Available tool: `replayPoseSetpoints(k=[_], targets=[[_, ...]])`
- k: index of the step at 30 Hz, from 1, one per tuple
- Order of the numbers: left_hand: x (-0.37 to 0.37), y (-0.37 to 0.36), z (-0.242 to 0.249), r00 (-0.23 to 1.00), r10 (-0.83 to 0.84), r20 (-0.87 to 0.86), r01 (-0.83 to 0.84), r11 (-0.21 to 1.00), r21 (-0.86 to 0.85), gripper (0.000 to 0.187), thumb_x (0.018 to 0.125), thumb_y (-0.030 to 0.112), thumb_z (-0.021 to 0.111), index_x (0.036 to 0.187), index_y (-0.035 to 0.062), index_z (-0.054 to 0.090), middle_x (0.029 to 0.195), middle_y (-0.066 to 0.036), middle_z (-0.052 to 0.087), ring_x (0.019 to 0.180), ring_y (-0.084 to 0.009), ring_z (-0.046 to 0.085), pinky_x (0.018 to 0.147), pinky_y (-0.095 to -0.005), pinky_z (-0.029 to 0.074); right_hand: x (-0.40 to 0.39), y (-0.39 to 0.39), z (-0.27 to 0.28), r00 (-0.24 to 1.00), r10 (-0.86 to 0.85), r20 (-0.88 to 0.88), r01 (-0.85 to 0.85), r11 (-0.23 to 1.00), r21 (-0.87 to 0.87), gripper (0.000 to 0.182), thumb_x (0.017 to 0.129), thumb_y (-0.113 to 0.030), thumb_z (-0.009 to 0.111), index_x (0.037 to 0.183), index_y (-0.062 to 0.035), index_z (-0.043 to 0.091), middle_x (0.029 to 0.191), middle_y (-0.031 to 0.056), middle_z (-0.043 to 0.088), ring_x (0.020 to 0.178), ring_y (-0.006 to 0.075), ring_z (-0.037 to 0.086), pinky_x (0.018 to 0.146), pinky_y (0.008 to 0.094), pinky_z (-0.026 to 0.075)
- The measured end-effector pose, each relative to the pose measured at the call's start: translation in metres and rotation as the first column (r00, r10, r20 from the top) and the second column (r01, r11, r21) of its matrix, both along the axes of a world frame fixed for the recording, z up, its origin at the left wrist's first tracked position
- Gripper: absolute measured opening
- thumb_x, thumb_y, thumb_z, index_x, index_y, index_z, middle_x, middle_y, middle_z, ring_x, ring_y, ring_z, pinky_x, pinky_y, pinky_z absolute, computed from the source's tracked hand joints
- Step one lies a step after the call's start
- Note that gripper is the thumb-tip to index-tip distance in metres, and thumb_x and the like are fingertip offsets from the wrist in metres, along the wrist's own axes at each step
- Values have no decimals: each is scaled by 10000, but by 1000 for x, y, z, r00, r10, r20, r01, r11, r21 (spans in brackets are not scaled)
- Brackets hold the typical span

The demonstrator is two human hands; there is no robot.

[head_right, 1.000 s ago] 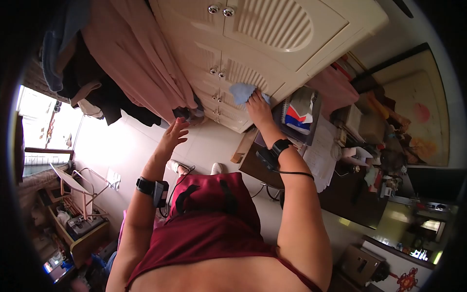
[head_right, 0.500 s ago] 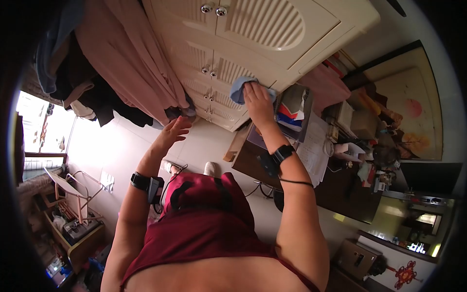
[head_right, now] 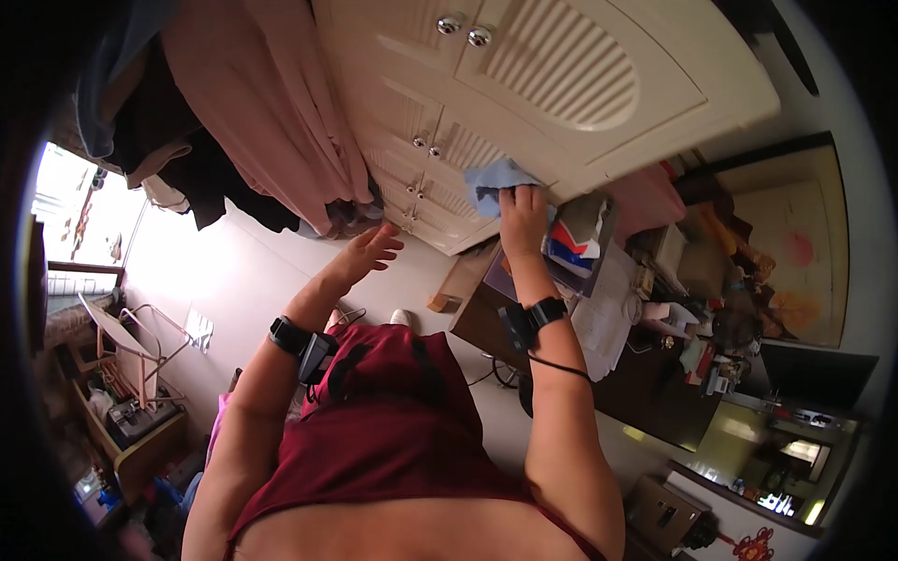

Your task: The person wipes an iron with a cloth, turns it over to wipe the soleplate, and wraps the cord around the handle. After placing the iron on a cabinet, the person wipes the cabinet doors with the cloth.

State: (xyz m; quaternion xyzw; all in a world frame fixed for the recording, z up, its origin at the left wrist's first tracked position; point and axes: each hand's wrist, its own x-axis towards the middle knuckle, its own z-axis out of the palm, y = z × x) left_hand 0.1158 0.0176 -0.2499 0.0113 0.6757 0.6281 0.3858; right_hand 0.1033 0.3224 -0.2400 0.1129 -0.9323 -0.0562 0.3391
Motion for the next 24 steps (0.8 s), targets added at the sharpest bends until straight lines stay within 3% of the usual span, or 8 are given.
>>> replayPoseSetpoints(k=[4,8,16,19,22,24], targets=[[-5,-3,-6,999,14,29,-15,999,31,659,971,563,353,1363,39,424,1247,-142,570,1115,-258,548,924,-376,455,-35,-40,51,977,76,-201,-88,995,-52,212,809,-120,559,1001,-62,627,1048,114,546,942,311,530,823,405,462],[-17,-7,-5,998,37,46,-39,998,42,639,976,551,354,1346,37,441,1238,-141,575,1104,-249,550,910,-365,458,-78,-83,38,973,126,-195,-129,992,-3,229,793,-127,561,1002,-55,619,1052,103,540,942,295,533,814,396,468],[-60,-13,4,992,121,21,-122,991,53,606,976,537,375,1305,41,484,1208,-117,591,1058,-225,562,886,-348,462,-158,-179,62,952,302,-55,-301,953,20,282,711,-161,560,962,-41,609,1032,95,534,916,271,529,750,380,477],[-75,-13,8,986,166,14,-166,983,77,587,974,529,394,1282,41,505,1184,-110,603,1039,-214,570,874,-340,464,-191,-212,59,915,385,-119,-388,922,1,305,694,-131,580,986,-43,595,984,96,524,872,264,539,730,382,473],[-90,-22,4,981,190,-30,-187,978,91,575,972,522,409,1270,41,514,1160,-107,615,1025,-207,579,861,-334,467,-210,-238,47,920,346,-184,-348,937,20,263,687,-134,586,936,-50,603,937,85,522,861,260,537,709,372,470],[-97,-29,3,975,219,-44,-215,973,84,585,966,527,420,1268,35,513,1137,-105,626,1022,-209,585,850,-332,468,-210,-235,34,920,384,-79,-383,923,29,225,683,-136,588,893,-59,606,910,77,520,855,254,536,703,371,467]])
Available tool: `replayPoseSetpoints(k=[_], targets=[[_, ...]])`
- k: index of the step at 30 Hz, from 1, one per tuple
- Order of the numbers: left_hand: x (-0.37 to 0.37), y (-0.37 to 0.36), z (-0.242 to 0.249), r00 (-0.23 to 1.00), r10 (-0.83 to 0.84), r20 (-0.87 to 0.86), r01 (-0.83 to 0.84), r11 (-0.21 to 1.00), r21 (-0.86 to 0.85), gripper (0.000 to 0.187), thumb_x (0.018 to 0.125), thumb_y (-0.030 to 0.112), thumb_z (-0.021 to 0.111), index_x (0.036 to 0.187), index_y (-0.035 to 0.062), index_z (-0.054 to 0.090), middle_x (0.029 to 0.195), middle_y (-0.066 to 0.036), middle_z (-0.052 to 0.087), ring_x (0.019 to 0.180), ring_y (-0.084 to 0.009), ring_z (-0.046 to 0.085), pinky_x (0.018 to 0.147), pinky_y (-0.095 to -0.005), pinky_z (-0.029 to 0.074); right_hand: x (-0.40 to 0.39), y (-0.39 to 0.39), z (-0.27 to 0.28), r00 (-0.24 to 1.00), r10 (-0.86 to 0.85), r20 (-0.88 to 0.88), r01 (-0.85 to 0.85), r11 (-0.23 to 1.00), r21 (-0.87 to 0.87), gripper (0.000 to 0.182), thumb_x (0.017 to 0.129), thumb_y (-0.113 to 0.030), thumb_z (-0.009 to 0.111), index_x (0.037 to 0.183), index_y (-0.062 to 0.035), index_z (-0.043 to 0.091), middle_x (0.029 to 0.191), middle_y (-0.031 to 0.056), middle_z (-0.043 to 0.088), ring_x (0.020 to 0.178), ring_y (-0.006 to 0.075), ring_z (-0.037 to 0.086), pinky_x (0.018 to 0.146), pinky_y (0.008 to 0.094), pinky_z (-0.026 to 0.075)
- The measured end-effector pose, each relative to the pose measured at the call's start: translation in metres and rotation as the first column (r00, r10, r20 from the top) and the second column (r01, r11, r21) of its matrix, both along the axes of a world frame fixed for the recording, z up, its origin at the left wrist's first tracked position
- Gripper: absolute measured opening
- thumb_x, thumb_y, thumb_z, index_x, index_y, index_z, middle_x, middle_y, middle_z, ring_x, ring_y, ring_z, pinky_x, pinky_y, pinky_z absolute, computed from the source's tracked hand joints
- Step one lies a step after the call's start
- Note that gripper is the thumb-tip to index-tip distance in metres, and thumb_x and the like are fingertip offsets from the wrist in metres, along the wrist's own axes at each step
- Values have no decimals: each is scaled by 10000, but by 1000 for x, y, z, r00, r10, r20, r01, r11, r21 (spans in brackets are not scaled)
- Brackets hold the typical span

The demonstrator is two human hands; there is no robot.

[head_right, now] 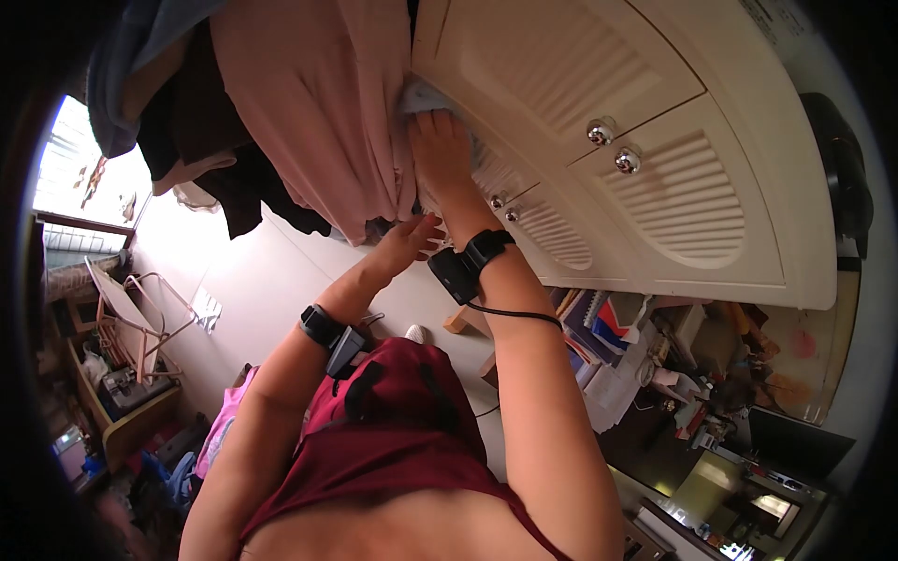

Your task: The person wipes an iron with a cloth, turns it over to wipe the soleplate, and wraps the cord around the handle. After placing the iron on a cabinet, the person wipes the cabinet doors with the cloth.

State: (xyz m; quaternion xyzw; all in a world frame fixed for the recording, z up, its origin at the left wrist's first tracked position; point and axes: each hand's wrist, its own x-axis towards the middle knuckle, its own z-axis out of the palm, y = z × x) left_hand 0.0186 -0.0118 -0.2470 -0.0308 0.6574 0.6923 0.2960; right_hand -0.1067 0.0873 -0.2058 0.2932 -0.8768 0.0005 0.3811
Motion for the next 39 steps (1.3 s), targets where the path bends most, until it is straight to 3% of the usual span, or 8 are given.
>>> replayPoseSetpoints(k=[10,16,19,22,25,29,32,39], targets=[[3,-31,-1,996,84,38,-86,996,37,603,959,545,418,1268,34,502,1145,-94,621,997,-200,583,838,-326,469,9,5,-59,943,117,312,-100,992,-71,185,681,-131,582,854,-69,607,953,84,560,912,271,553,729,422,461],[4,-14,2,994,96,58,-100,993,69,541,970,496,433,1239,36,528,1121,-90,625,962,-187,587,821,-312,475,-5,-3,24,991,-4,-132,-10,994,-108,267,697,-135,582,940,-35,630,1023,141,580,949,316,565,805,455,456],[-10,-14,-1,990,132,-44,-127,985,116,463,980,415,457,1230,33,535,1097,-76,624,957,-176,584,813,-297,477,-28,5,-46,988,151,-14,-152,984,-93,365,696,-189,597,1024,-33,624,1038,153,594,994,329,568,839,472,455],[-48,-31,-8,965,143,-221,-139,990,34,395,984,335,464,1229,35,538,1081,-68,619,954,-158,578,805,-286,477,-9,1,-58,895,20,446,-91,986,139,295,770,-124,541,1032,-14,617,1119,160,599,1075,362,537,884,471,448],[-79,-25,21,827,326,-458,-329,941,77,384,969,294,489,1244,30,533,1121,-78,616,1027,-196,571,884,-292,449,4,-8,-82,734,301,609,150,803,-577,238,773,-130,536,967,-35,635,1064,130,616,1049,347,542,857,452,452],[-122,-13,17,581,349,-735,-467,883,49,467,957,232,502,1377,47,415,1376,-133,462,1178,-210,507,985,-293,401,14,-2,-87,795,229,561,2,925,-381,209,759,-162,568,928,-64,643,978,102,610,974,309,562,800,416,462],[-139,-38,-19,710,333,-620,-432,902,-10,516,937,170,508,1420,58,364,1468,-153,345,1307,-251,396,1079,-303,297,17,19,-83,914,84,396,-50,994,-95,225,762,-168,584,965,-94,650,994,99,596,924,310,571,771,427,459],[-110,-98,-15,618,284,-733,-525,843,-116,598,894,94,526,1456,133,324,1484,-138,326,1397,-304,242,1144,-278,133,23,5,44,976,-101,-191,65,980,-190,353,706,-169,645,1057,-183,671,1022,55,570,869,256,550,739,414,446]])
